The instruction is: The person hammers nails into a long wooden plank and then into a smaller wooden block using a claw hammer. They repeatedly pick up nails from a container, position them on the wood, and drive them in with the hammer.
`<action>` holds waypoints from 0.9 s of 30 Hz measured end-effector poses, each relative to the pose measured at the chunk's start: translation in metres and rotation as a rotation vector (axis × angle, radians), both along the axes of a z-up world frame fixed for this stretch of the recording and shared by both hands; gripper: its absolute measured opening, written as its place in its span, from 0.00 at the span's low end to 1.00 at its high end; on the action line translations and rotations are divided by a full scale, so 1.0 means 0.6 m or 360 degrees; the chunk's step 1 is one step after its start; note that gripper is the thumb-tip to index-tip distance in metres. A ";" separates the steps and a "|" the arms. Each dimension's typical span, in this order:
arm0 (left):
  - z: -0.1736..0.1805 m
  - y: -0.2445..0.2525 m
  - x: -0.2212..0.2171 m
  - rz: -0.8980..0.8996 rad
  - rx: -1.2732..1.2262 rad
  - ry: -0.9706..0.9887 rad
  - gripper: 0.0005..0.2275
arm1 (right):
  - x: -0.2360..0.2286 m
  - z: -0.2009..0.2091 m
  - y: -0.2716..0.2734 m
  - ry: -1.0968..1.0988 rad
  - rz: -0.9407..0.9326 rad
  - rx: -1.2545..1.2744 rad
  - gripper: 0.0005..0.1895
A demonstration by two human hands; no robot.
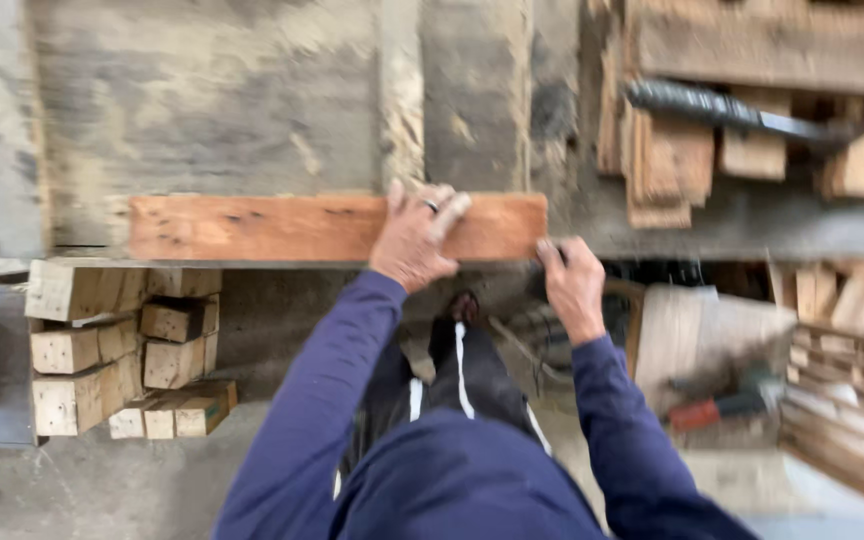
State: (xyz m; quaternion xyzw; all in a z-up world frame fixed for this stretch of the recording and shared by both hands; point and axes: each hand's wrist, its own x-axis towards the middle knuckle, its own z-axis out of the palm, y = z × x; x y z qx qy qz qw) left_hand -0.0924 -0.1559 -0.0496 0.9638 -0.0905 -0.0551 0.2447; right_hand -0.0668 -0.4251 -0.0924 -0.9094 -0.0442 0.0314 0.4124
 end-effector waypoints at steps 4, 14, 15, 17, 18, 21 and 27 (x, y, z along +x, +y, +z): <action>-0.006 0.001 0.014 0.0021 -0.0013 -0.0049 0.42 | -0.003 -0.001 0.004 0.0090 -0.0105 0.0101 0.12; -0.040 -0.008 0.019 0.0010 -0.0016 0.0078 0.38 | 0.016 -0.039 -0.021 0.0081 -0.0050 -0.0187 0.14; -0.039 -0.016 0.023 0.0042 0.0204 -0.0168 0.36 | 0.017 -0.033 -0.015 0.0373 -0.0167 -0.0028 0.15; -0.035 -0.024 -0.012 0.0118 0.0390 -0.0339 0.35 | 0.015 -0.010 -0.004 0.0615 -0.0323 0.0520 0.15; -0.028 -0.028 -0.039 0.0155 0.0365 -0.0291 0.37 | -0.002 0.002 0.004 0.0593 -0.0356 0.0477 0.17; -0.021 -0.009 -0.166 0.0152 -0.0229 -0.0226 0.42 | -0.083 0.032 0.030 0.0309 -0.0467 0.0333 0.22; -0.106 0.145 -0.559 0.0782 -0.1072 0.0198 0.22 | -0.346 -0.035 0.243 0.0988 0.0013 0.0406 0.14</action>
